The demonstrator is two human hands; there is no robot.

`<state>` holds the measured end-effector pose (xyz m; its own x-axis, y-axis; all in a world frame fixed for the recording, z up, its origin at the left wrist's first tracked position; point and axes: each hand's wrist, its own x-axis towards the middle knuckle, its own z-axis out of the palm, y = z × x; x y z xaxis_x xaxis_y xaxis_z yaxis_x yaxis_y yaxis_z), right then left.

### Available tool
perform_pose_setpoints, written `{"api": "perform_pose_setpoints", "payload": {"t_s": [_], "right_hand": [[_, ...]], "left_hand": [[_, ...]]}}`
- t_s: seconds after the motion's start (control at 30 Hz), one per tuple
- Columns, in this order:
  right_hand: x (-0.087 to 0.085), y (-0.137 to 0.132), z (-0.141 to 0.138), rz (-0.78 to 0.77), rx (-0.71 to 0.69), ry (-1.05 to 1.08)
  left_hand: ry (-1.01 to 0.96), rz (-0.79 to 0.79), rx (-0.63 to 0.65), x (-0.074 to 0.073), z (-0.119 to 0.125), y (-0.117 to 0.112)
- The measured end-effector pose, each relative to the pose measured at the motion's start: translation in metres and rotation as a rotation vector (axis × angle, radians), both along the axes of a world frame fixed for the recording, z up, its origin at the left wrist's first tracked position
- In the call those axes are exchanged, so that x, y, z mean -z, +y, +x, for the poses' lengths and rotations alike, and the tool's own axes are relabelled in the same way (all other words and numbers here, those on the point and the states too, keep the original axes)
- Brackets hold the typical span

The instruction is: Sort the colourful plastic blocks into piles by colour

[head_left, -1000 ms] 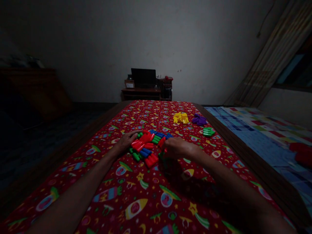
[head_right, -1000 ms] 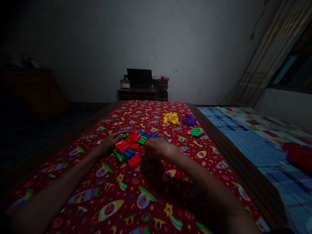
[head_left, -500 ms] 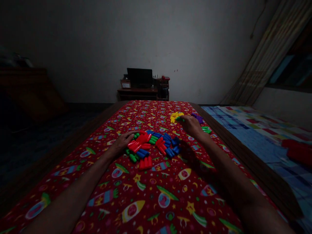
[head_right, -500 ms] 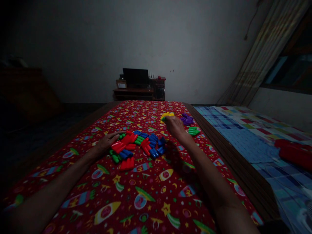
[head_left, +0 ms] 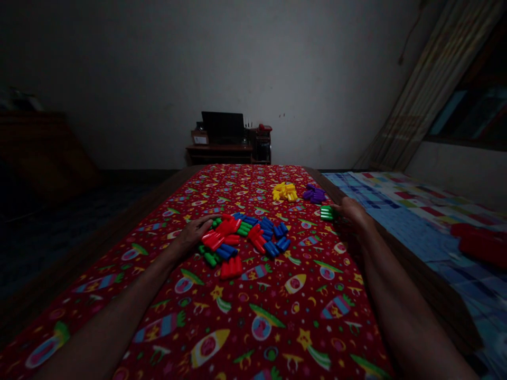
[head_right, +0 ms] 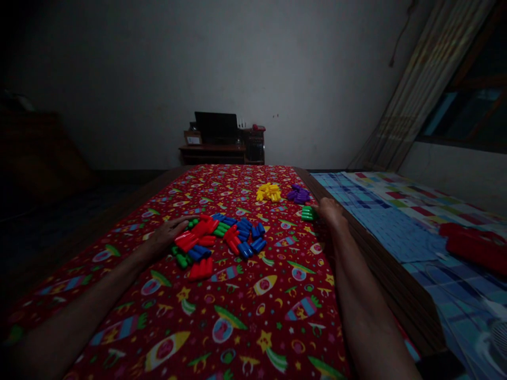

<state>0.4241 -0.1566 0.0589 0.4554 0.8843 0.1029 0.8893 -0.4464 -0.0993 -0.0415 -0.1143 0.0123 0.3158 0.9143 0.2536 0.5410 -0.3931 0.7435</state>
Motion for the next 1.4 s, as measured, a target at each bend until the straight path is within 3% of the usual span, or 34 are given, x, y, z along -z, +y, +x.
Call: {"api": "perform_pose_setpoints", "payload": {"t_s": [0.2, 0.27, 0.33, 0.43, 0.5, 0.6, 0.73, 0.87, 1.03, 1.17, 1.4], "right_hand": [[-0.024, -0.003, -0.027, 0.063, 0.014, -0.052], [-0.033, -0.003, -0.049, 0.129, -0.057, -0.067], [-0.036, -0.004, -0.081, 0.197, -0.247, -0.054], [-0.022, -0.007, -0.141, 0.246, -0.713, 0.041], [-0.003, -0.010, -0.179, 0.179, -0.953, 0.073], [0.026, -0.010, -0.218, 0.132, -1.056, -0.028], [0.047, -0.001, -0.238, 0.183, -1.014, -0.077], [0.040, 0.006, -0.236, 0.190, -1.011, 0.021], [0.000, 0.009, -0.211, 0.246, -0.940, 0.155], [-0.023, 0.012, -0.171, 0.346, -0.761, 0.153], [-0.022, 0.014, -0.083, 0.148, -0.291, -0.024]], "left_hand": [[-0.002, 0.026, 0.013, 0.002, -0.002, 0.001], [-0.006, 0.027, 0.019, 0.003, -0.003, 0.001], [-0.006, 0.019, 0.015, 0.005, -0.003, 0.001], [-0.018, 0.009, 0.014, 0.008, -0.004, 0.003], [-0.032, 0.011, 0.009, 0.010, -0.004, 0.004], [-0.034, 0.011, -0.002, 0.011, -0.003, 0.004], [-0.024, 0.012, 0.017, 0.008, -0.003, 0.004], [-0.037, 0.016, 0.046, 0.007, -0.003, 0.005], [-0.139, -0.061, 0.038, 0.011, -0.004, 0.006], [-0.201, -0.077, 0.012, 0.012, -0.005, 0.004], [-0.145, -0.012, -0.005, 0.012, -0.008, 0.006]]}}
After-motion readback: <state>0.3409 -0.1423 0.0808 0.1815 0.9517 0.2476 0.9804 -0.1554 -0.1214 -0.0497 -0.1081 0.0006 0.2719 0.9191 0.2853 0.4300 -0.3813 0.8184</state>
